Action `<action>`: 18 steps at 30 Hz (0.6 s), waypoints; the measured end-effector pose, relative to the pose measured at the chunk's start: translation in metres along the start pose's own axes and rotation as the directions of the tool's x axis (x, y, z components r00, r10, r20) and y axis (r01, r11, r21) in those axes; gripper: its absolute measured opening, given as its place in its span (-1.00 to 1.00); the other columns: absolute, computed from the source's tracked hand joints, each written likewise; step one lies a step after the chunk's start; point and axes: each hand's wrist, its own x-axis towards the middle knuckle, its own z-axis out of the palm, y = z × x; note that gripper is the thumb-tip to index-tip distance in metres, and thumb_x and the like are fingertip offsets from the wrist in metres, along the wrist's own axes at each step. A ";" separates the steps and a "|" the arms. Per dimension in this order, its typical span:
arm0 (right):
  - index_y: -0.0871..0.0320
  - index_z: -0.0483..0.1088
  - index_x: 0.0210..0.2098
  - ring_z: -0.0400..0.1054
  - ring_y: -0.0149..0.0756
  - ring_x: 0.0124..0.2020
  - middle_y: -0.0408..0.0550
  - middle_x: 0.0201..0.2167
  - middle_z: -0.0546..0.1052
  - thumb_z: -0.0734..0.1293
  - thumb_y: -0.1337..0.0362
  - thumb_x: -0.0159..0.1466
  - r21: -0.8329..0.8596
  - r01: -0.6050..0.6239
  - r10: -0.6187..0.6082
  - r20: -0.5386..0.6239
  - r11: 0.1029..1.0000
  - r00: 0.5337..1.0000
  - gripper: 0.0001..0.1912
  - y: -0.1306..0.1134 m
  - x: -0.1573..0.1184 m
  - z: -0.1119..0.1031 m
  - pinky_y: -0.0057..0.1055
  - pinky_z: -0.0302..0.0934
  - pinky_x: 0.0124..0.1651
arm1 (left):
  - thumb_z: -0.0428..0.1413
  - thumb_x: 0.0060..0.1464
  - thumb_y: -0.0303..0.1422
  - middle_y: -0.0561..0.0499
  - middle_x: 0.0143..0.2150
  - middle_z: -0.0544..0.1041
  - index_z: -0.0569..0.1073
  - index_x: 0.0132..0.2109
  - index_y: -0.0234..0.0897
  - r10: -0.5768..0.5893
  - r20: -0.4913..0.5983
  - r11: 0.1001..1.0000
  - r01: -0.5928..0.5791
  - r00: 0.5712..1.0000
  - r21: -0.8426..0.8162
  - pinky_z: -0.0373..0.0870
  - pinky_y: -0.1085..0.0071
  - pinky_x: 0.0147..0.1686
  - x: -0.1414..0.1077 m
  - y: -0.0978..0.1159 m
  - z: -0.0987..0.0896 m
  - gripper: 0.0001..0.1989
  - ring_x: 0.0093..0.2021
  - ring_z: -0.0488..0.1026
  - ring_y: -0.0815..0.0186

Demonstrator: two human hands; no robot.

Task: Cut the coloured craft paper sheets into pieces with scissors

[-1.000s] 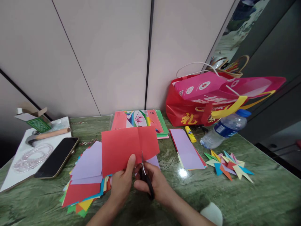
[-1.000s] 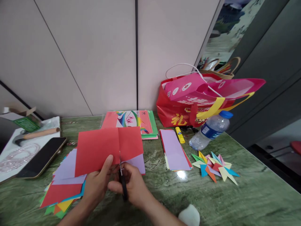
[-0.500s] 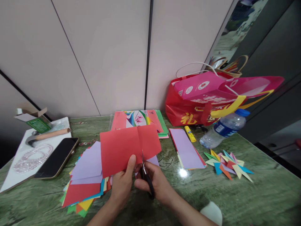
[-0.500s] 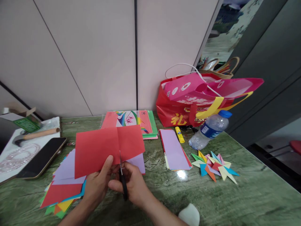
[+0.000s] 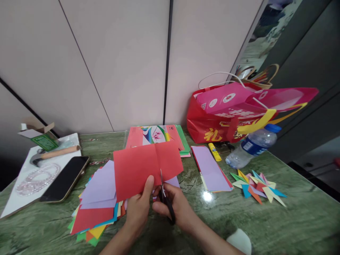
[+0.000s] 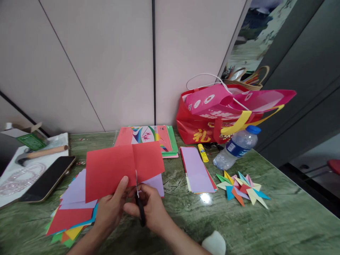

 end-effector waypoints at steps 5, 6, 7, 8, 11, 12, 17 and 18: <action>0.19 0.24 -0.46 0.03 -0.52 -0.62 -0.27 -0.64 0.25 0.45 0.07 -0.12 -0.019 -0.005 0.004 -0.011 1.000 1.000 -0.58 0.000 0.001 0.000 -0.53 -0.06 -0.55 | 0.11 -0.17 -0.08 -0.17 -0.26 0.55 0.52 -0.33 -0.39 0.000 0.057 0.998 0.003 0.998 -0.056 0.31 0.26 -0.11 0.003 -0.006 0.001 -0.58 -0.08 0.40 0.06; 0.19 0.24 -0.46 0.03 -0.52 -0.63 -0.28 -0.65 0.24 0.45 0.07 -0.12 -0.023 -0.005 0.004 -0.015 1.000 1.000 -0.58 0.000 0.001 0.000 -0.53 -0.06 -0.56 | 0.11 -0.17 -0.08 -0.17 -0.25 0.55 0.52 -0.33 -0.39 0.001 0.056 0.998 0.003 0.998 -0.063 0.30 0.26 -0.09 0.003 -0.007 0.001 -0.58 -0.07 0.39 0.06; 0.19 0.24 -0.45 0.03 -0.53 -0.64 -0.29 -0.67 0.23 0.44 0.06 -0.12 -0.029 -0.004 0.003 -0.017 1.000 1.000 -0.58 0.001 0.001 0.000 -0.53 -0.05 -0.57 | 0.11 -0.17 -0.08 -0.16 -0.24 0.55 0.52 -0.32 -0.38 0.001 0.055 0.998 0.003 0.998 -0.068 0.30 0.26 -0.08 0.003 -0.007 0.001 -0.59 -0.06 0.39 0.06; 0.19 0.24 -0.45 0.03 -0.53 -0.66 -0.30 -0.68 0.23 0.44 0.06 -0.11 -0.038 -0.003 0.002 -0.019 0.999 1.000 -0.58 0.001 0.001 0.000 -0.54 -0.05 -0.59 | 0.11 -0.17 -0.09 -0.16 -0.24 0.55 0.52 -0.32 -0.38 0.000 0.055 0.997 0.004 0.999 -0.073 0.29 0.26 -0.08 0.003 -0.007 0.001 -0.59 -0.05 0.39 0.06; 0.19 0.24 -0.44 0.05 -0.53 -0.69 -0.31 -0.72 0.23 0.43 0.05 -0.09 -0.065 0.002 -0.003 -0.021 0.998 1.000 -0.59 0.003 0.002 -0.001 -0.55 -0.03 -0.62 | 0.12 -0.18 -0.09 -0.15 -0.26 0.55 0.52 -0.32 -0.38 0.002 0.050 0.995 0.003 0.999 -0.096 0.29 0.25 -0.06 0.002 -0.005 0.002 -0.59 -0.05 0.39 0.05; 0.19 0.24 -0.44 0.06 -0.53 -0.70 -0.31 -0.72 0.23 0.43 0.05 -0.09 -0.071 0.005 -0.007 -0.019 0.997 1.000 -0.59 0.004 0.002 -0.001 -0.55 -0.03 -0.63 | 0.12 -0.19 -0.09 -0.14 -0.28 0.56 0.52 -0.33 -0.38 0.001 0.048 0.995 0.004 0.999 -0.101 0.29 0.24 -0.07 0.002 -0.003 0.002 -0.59 -0.06 0.39 0.05; 0.19 0.25 -0.44 0.08 -0.54 -0.72 -0.32 -0.72 0.25 0.44 0.05 -0.11 -0.055 0.003 -0.005 -0.023 0.998 1.000 -0.58 0.008 0.002 -0.003 -0.56 0.00 -0.64 | 0.12 -0.20 -0.06 -0.15 -0.28 0.56 0.51 -0.39 -0.35 -0.046 0.070 0.996 0.051 0.996 -0.076 0.38 0.25 -0.19 0.000 0.004 0.002 -0.60 -0.10 0.41 0.03; 0.19 0.25 -0.44 0.08 -0.55 -0.72 -0.32 -0.72 0.25 0.44 0.05 -0.12 -0.047 0.000 -0.001 -0.023 0.999 1.000 -0.58 0.008 0.002 -0.003 -0.56 0.00 -0.65 | 0.12 -0.21 -0.06 -0.15 -0.28 0.55 0.51 -0.40 -0.34 -0.047 0.069 0.996 0.052 0.996 -0.074 0.39 0.26 -0.21 -0.001 0.005 0.003 -0.60 -0.11 0.42 0.03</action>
